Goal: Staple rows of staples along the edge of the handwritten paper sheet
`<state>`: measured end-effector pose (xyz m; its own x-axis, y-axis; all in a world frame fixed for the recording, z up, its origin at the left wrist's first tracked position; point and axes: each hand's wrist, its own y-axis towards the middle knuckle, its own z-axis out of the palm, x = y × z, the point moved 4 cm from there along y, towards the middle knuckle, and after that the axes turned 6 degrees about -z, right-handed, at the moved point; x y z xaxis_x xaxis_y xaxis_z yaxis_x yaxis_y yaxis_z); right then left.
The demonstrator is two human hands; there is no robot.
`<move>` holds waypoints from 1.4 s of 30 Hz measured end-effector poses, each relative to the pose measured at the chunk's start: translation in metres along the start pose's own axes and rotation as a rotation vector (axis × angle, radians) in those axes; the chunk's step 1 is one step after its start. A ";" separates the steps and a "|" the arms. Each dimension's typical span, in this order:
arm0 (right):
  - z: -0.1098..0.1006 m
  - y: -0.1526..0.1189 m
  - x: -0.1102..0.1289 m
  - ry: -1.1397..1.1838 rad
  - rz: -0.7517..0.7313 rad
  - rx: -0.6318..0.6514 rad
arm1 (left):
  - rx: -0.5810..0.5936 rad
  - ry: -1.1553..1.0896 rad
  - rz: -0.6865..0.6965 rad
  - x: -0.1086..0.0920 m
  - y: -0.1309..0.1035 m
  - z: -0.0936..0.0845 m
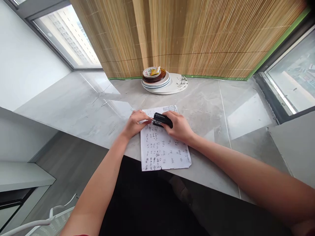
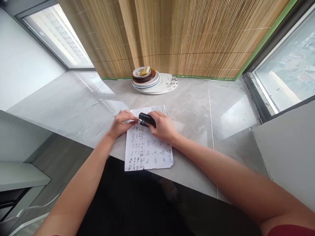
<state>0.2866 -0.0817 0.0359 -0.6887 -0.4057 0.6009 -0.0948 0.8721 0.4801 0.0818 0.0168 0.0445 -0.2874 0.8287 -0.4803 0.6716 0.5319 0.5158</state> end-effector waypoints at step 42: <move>0.003 0.000 -0.003 0.002 -0.026 -0.003 | -0.049 -0.428 -0.141 0.019 0.012 0.001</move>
<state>0.2862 -0.0798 0.0317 -0.6843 -0.4287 0.5899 -0.1103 0.8605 0.4974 0.0846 0.0387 0.0407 -0.0582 0.6066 -0.7928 0.6100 0.6503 0.4528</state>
